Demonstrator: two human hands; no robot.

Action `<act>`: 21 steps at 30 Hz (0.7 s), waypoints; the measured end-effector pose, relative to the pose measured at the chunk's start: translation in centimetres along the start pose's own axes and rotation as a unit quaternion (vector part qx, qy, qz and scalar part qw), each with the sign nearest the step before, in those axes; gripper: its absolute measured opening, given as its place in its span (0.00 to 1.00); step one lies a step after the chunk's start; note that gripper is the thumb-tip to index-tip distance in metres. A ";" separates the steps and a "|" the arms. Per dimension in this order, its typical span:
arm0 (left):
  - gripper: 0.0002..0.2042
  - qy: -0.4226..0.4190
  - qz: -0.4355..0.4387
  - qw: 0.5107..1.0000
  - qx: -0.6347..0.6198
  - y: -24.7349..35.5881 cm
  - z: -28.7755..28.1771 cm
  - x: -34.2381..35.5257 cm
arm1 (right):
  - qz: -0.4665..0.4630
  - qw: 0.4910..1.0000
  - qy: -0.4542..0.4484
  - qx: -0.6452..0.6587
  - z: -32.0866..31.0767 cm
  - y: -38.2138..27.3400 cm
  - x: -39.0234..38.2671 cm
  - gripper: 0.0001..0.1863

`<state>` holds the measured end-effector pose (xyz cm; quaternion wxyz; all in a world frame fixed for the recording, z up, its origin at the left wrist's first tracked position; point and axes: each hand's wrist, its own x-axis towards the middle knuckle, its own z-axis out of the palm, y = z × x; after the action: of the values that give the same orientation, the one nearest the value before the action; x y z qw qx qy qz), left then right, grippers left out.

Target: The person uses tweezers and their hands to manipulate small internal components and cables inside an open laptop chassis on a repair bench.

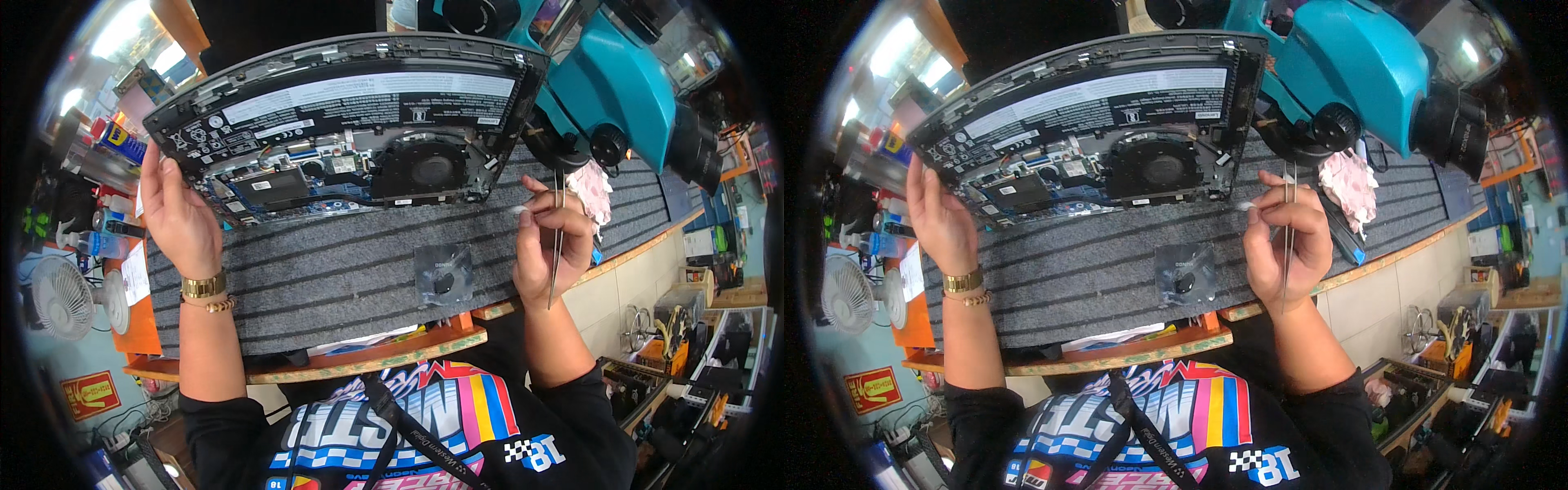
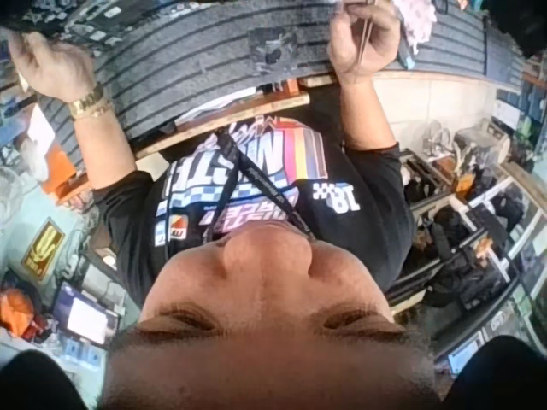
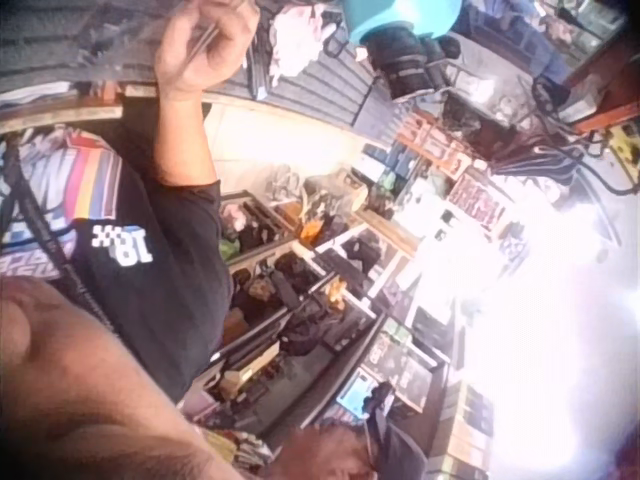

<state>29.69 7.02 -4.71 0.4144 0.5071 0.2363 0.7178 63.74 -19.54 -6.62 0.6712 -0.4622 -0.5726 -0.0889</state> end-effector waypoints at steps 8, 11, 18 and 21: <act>0.20 -0.048 -0.061 0.997 -0.017 -3.4 -1.7 -0.6 | 0.137 0.990 0.010 -0.001 -2.0 3.0 -3.0 0.12; 0.19 0.002 -0.052 0.998 0.044 -4.7 -3.5 -0.5 | 0.152 0.988 -0.006 -0.011 -2.4 3.4 -3.1 0.12; 0.17 0.013 -0.133 0.990 -0.036 -3.2 -0.1 -1.2 | 0.250 0.966 -0.031 -0.059 -2.8 3.4 -3.6 0.10; 0.17 0.023 -0.131 0.990 -0.040 -3.3 0.5 -1.4 | 0.275 0.956 -0.023 -0.102 -2.9 3.5 -3.8 0.08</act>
<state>31.56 7.54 -7.75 0.5194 0.4383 0.2813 0.6775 66.74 -21.19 -11.42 0.6059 -0.6694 -0.4268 0.0517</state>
